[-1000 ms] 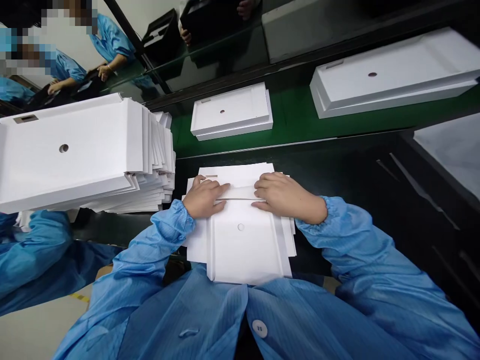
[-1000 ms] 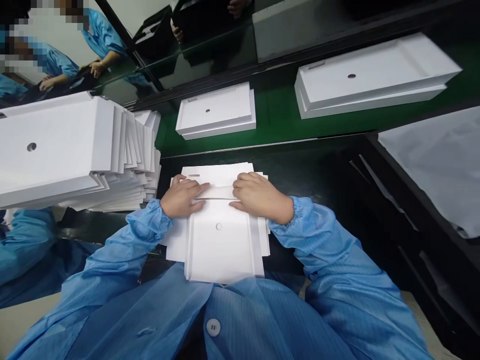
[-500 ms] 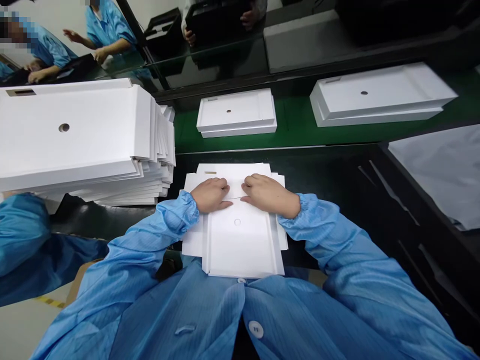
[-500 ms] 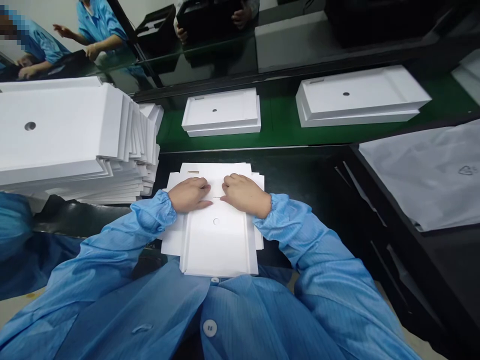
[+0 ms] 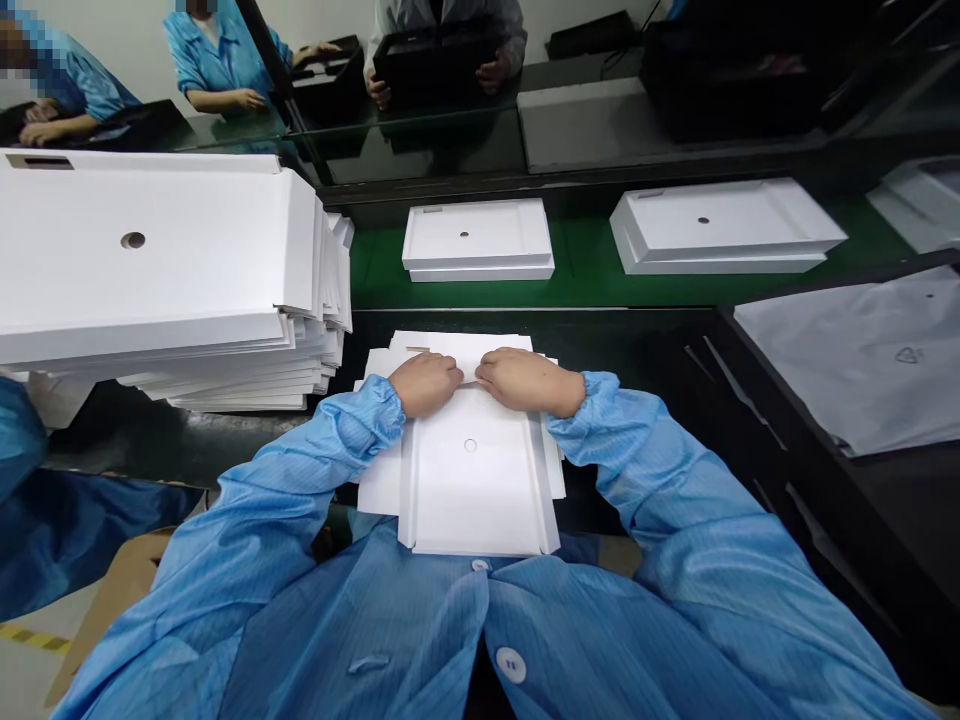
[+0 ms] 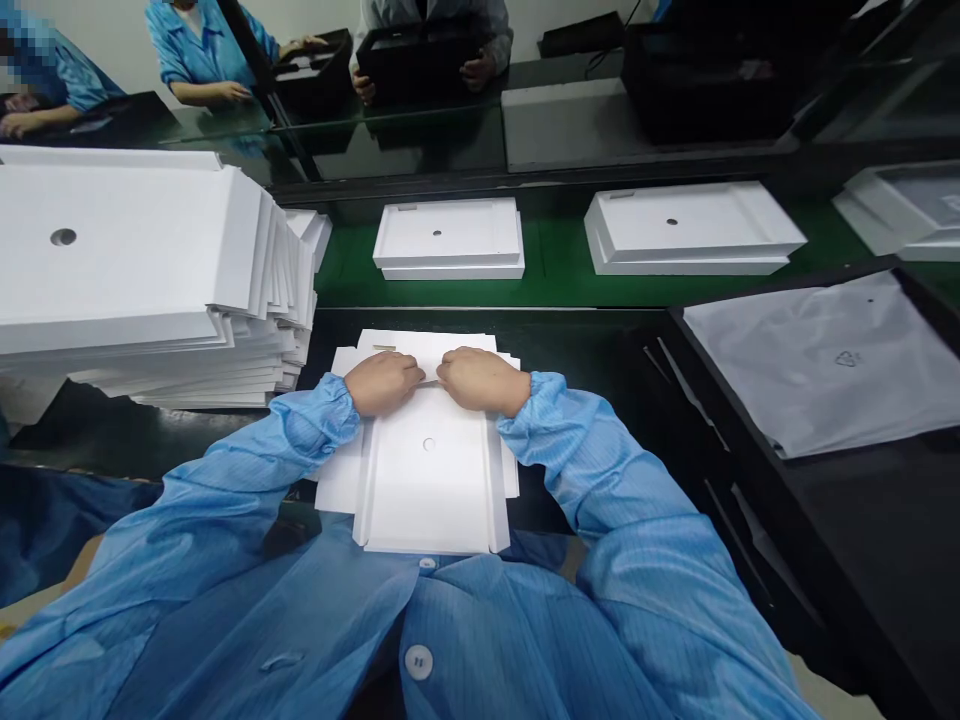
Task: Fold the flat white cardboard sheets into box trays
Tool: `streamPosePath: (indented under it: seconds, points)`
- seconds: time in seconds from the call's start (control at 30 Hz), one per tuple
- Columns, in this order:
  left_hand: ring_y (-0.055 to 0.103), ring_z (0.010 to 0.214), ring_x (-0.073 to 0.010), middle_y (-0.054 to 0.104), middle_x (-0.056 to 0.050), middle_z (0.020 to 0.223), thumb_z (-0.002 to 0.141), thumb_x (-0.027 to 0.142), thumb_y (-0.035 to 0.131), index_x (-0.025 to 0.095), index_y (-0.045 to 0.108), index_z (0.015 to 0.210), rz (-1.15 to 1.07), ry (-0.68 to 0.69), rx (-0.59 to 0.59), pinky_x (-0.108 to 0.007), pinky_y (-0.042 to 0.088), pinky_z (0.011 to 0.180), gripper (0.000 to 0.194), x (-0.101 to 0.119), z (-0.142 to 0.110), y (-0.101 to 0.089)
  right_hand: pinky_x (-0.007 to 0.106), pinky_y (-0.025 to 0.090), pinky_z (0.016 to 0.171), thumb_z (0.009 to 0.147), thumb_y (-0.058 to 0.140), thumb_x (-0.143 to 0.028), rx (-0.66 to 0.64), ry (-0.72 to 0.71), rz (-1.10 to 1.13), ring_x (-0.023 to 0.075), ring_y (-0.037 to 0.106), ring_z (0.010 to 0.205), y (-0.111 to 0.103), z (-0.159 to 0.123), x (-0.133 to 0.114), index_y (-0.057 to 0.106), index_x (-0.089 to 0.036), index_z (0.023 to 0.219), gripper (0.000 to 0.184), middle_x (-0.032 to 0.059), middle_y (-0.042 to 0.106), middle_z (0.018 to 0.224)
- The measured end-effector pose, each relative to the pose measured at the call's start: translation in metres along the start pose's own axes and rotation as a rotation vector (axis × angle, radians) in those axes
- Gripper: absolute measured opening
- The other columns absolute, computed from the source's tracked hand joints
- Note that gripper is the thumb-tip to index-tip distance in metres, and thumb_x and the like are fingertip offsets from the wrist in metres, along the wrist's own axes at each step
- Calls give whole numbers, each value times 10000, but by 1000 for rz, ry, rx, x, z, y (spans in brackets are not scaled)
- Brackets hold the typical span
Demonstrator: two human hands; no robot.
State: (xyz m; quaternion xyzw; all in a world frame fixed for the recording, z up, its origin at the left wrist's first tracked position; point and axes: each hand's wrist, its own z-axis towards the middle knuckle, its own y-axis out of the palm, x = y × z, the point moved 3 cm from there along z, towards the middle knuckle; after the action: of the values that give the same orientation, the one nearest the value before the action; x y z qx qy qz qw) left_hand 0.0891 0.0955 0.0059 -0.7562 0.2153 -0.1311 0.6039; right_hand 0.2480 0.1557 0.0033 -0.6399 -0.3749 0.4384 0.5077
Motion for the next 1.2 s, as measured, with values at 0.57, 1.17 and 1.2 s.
streamPosePath:
  seconds: [0.57,1.17,1.2]
  points:
    - [614,1183,-255,679,-74,1239,835,492,731,234,672,1293,-316,-152,-19,-345,451,1015,529,-41,15,3,363,430,918,996,560,-512,79,141,-34,283,611,1090,5,6,15,696,-163,1231,443,136,685,1145]
    - [667,1043,-249,734,-104,1064,1023,264,461,168,720,1147,-184,-90,114,-377,444,928,302,-13,-7,1,356,449,933,1086,347,-335,56,24,-154,263,647,1070,-6,-5,-8,684,-106,1204,423,165,719,1118]
    - [672,1038,-246,738,-97,1070,1022,275,468,180,711,1174,-181,-93,117,-370,449,912,302,-13,-8,-1,358,459,927,1086,351,-341,55,32,-149,264,657,1067,-7,-6,-8,662,-111,1254,422,160,725,1120]
